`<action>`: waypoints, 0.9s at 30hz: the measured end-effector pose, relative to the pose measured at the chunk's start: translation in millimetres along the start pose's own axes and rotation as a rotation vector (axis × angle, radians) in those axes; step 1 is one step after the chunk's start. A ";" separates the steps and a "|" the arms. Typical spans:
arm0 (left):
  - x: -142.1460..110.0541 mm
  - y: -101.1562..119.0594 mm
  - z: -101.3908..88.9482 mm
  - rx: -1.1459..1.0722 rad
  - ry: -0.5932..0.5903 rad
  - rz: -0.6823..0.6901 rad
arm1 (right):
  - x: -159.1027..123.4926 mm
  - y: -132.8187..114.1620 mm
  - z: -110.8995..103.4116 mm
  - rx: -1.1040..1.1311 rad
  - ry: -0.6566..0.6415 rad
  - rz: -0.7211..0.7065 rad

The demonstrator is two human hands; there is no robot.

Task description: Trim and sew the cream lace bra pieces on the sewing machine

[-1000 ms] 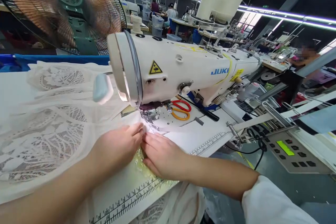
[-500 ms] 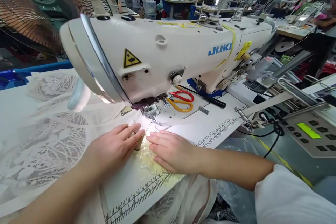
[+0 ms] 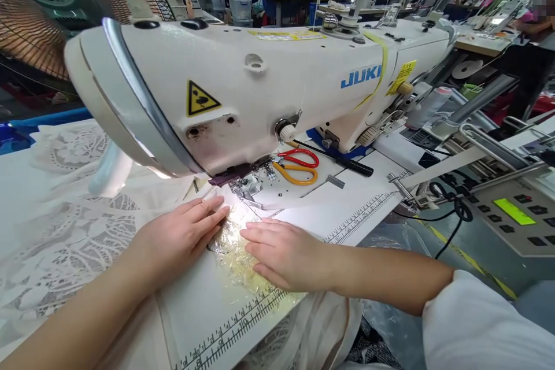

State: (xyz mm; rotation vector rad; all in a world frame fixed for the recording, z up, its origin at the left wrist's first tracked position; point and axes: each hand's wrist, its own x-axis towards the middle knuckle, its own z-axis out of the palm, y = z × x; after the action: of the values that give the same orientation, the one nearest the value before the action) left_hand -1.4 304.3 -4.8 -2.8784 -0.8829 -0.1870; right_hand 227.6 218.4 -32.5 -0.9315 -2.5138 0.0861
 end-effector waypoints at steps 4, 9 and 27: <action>2.8 -5.6 0.0 0.029 -0.021 -0.012 | -0.1 0.0 1.9 0.007 0.002 0.005; 8.0 -8.8 -1.1 0.041 -0.073 -0.082 | -1.4 1.1 3.4 0.034 0.016 0.016; -77.8 27.7 -29.8 0.225 -0.095 -0.384 | 30.8 -140.8 53.8 -0.021 -0.052 -0.094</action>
State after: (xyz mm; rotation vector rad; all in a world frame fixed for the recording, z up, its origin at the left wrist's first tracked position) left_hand -52.1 234.3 10.3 -2.5061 -1.3729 0.0158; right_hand 98.7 134.8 -38.7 -0.8279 -2.6073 0.0549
